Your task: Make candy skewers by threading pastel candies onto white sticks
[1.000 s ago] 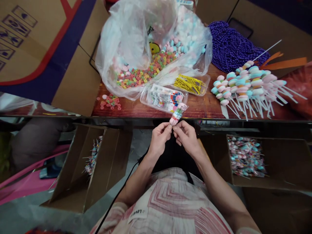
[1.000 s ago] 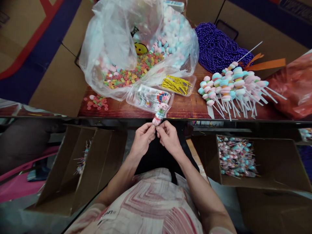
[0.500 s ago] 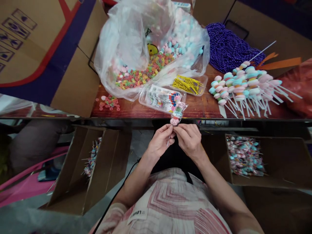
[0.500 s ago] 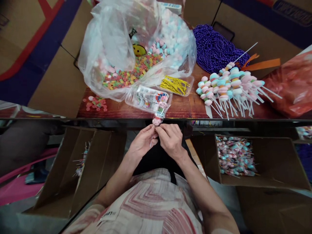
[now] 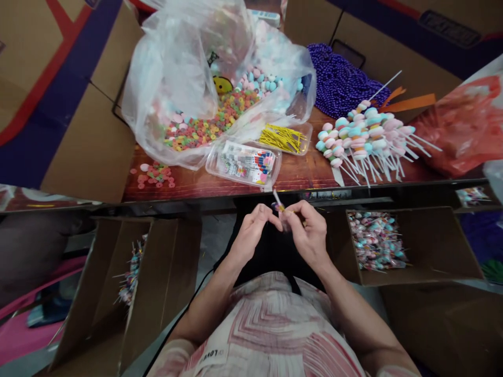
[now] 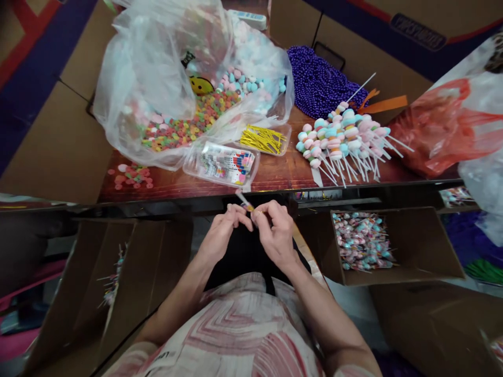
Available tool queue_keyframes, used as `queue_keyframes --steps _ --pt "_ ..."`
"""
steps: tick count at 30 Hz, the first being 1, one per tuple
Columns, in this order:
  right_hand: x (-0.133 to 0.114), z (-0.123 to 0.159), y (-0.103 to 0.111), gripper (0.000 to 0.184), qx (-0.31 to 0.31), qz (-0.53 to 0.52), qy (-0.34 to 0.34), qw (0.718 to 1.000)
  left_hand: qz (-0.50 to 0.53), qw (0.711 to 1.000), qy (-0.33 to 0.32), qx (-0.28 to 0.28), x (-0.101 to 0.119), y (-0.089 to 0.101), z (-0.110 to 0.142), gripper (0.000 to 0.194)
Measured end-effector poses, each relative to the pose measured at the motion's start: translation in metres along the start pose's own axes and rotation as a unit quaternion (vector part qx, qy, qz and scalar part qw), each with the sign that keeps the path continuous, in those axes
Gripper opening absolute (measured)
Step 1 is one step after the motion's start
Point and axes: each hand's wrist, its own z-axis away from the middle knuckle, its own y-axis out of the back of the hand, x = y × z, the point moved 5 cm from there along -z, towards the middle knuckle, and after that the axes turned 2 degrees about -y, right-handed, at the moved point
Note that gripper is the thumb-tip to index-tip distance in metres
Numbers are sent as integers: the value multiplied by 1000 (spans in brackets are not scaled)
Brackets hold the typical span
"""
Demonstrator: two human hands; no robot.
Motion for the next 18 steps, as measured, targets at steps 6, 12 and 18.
queue_keyframes --steps 6,12,18 --pt "-9 24 2 18 13 9 26 1000 50 994 93 -22 -19 -16 10 37" --pt "7 57 16 30 7 -65 -80 995 111 991 74 5 -21 -48 14 29" --pt "58 89 53 24 120 -113 -170 972 -143 976 -106 -123 -4 -81 -7 12"
